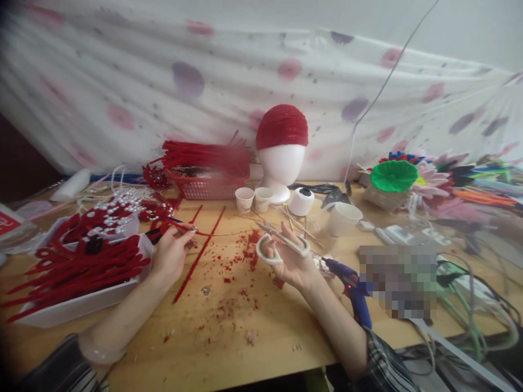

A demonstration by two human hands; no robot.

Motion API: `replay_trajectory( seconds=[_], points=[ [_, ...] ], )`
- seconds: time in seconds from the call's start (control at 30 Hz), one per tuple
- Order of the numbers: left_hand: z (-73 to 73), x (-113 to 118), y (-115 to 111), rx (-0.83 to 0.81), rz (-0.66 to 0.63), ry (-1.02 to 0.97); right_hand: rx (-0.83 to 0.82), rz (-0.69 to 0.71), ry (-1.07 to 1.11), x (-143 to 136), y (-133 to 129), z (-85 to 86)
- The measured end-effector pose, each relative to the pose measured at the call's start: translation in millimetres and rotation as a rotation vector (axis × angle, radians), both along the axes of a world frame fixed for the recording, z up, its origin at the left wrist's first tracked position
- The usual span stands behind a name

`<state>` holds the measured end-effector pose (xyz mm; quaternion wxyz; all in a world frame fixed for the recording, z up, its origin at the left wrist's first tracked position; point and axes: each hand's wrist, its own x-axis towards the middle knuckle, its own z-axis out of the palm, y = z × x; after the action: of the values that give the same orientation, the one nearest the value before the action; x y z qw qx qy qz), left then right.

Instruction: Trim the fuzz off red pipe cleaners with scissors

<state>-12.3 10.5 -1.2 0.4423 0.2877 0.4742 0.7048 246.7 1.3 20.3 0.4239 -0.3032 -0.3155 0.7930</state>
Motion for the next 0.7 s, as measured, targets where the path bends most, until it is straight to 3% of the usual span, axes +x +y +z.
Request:
replay_trajectory(
  seconds=[0.1, 0.17, 0.27, 0.43, 0.6, 0.7],
  points=[
    [-1.6, -0.6, 2.2, 0.030, 0.058, -0.016, -0.146, 0.001, 0.279, 1.0, 3.4, -2.7],
    [-5.1, -1.5, 4.4, 0.031, 0.116, -0.019, -0.182, 0.015, 0.326, 1.1, 4.8, -4.0],
    [-10.5, -3.2, 8.0, 0.018, 0.182, -0.009, -0.187, 0.026, 0.350, 2.5, 3.5, -3.0],
    [-12.8, -3.8, 10.2, 0.022, 0.223, -0.001, -0.080, 0.003, 0.623, 3.7, -2.2, -1.1],
    [-11.9, -3.8, 8.5, 0.019, 0.280, 0.034, -0.152, -0.044, 0.482, -6.3, -0.2, -4.9],
    [-6.1, -1.4, 6.2, 0.054, 0.248, 0.047, 0.042, -0.078, 0.229, -8.5, -0.4, -2.3]
  ],
)
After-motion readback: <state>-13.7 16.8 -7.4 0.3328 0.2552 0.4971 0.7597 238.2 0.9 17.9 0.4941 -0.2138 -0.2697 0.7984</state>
